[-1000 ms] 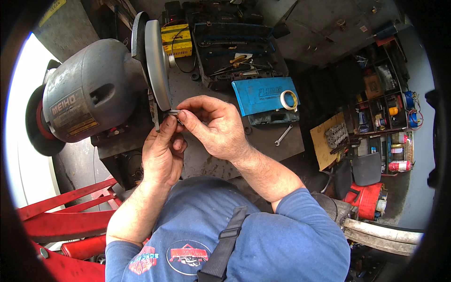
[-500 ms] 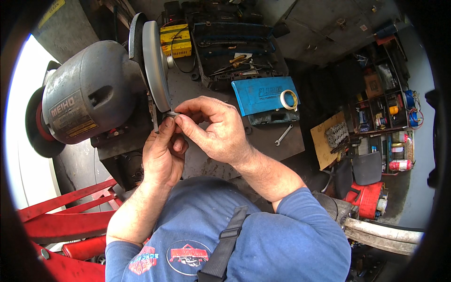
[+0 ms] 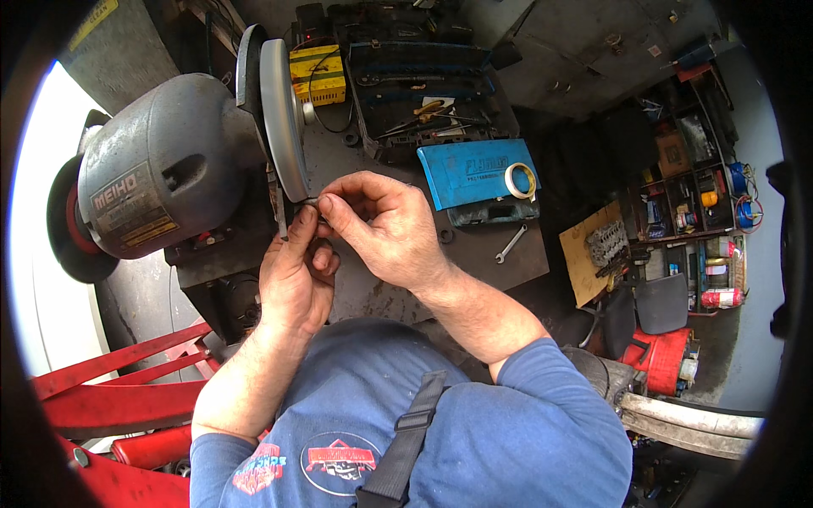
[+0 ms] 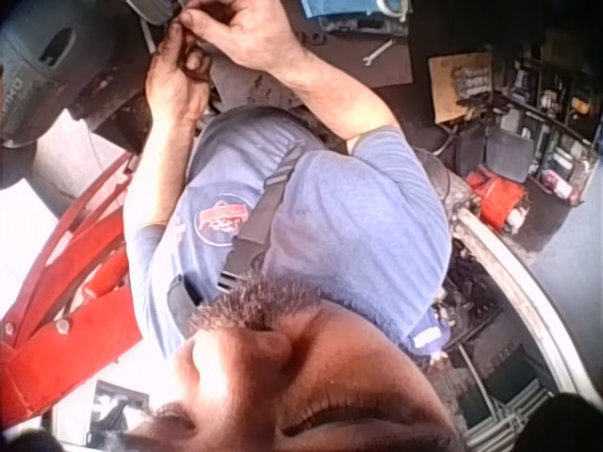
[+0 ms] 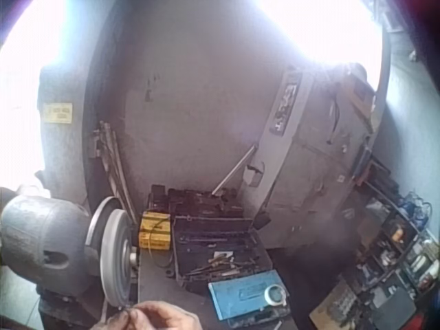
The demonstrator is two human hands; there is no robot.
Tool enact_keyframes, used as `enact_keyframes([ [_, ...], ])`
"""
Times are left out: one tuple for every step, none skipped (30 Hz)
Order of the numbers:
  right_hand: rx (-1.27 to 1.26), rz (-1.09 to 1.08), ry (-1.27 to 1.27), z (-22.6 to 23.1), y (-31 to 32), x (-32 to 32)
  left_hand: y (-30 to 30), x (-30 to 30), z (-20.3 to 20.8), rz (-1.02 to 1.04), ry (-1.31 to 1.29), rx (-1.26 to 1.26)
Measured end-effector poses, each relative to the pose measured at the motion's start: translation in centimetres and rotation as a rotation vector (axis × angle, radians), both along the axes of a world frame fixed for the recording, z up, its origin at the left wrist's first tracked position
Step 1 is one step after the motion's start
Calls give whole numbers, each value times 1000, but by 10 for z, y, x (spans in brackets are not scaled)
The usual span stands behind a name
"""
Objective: The person grinds small metal pins on a bench grinder, then fits them into a metal bracket. The person repeats the grinding process on another pin and places it into the bracket, then moves toward a red car and places the bracket on the engine bay.
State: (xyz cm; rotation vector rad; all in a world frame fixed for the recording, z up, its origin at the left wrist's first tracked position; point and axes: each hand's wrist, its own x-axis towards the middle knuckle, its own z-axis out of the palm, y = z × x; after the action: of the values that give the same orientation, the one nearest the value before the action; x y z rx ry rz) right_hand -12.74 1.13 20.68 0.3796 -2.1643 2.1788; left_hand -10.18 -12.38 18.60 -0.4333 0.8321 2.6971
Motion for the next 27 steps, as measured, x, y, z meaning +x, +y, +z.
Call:
enact_keyframes([
  [27, 9, -11, -1, 1, 0, 0, 0, 0, 14, -22, -5],
  [48, 16, -14, -1, 2, 0, 0, 0, -1, -3, 0, -32],
  [55, 13, -20, -2, 2, -1, 1, 0, -1, -10, 2, -63],
  [56, 10, -19, -2, 2, -1, 1, 0, -1, -16, 5, -95],
  [57, 6, -19, -3, 2, -1, 1, 0, -1, -14, 2, -100],
  [61, 4, -26, -4, 2, -2, 1, 0, -1, -12, -1, -104],
  [64, 3, -33, -4, 2, -2, 1, 0, 0, -11, -4, -110],
  [70, -3, -47, -4, 2, -3, 1, 0, 0, -8, 2, -73],
  [-16, 13, -93, -4, 3, -3, 1, -1, 1, -5, 7, -36],
  [-99, 24, -145, -4, 4, -3, 1, -1, 3, 4, 2, -6],
  [-190, 42, -188, -4, 5, -2, 1, 1, 4, -13, 39, -32],
  [-248, 45, -255, -4, 7, 0, 2, 3, 6, -23, 65, -66],
  [-314, 56, -313, -2, 11, 4, 3, 6, 8, -27, 83, -98],
  [-391, 78, -358, -1, 16, 9, 3, 10, 11, -36, 189, -153],
  [-501, 148, -379, 0, 19, 13, 4, 17, 14, -41, 286, -206],
  [-594, 198, -423, 1, 21, 18, 5, 24, 18, -45, 391, -244],
  [-686, 247, -463, 2, 24, 23, 7, 31, 21, -9, 463, -332],
  [-778, 296, -503, 3, 26, 28, 10, 33, 23, 3, 577, -368],
  [-837, 359, -531, 6, 28, 33, 10, 37, 26, 17, 646, -452],
  [-850, 361, -582, 7, 29, 39, 8, 41, 28, 40, 727, -524],
  [-845, 362, -602, 10, 29, 43, 10, 46, 31, 45, 661, -504],
  [-842, 362, -621, 11, 29, 47, 10, 48, 33, 38, 665, -515],
  [-836, 381, -636, 13, 29, 51, 9, 48, 35, 36, 663, -526],
  [-830, 402, -651, 16, 29, 54, 8, 49, 37, 33, 664, -536],
  [-820, 427, -667, 17, 29, 57, 5, 48, 39, 40, 686, -636],
  [-828, 444, -647, 18, 27, 59, 2, 47, 41, 23, 707, -689],
  [-833, 465, -628, 18, 26, 60, 0, 47, 42, 11, 733, -726],
])
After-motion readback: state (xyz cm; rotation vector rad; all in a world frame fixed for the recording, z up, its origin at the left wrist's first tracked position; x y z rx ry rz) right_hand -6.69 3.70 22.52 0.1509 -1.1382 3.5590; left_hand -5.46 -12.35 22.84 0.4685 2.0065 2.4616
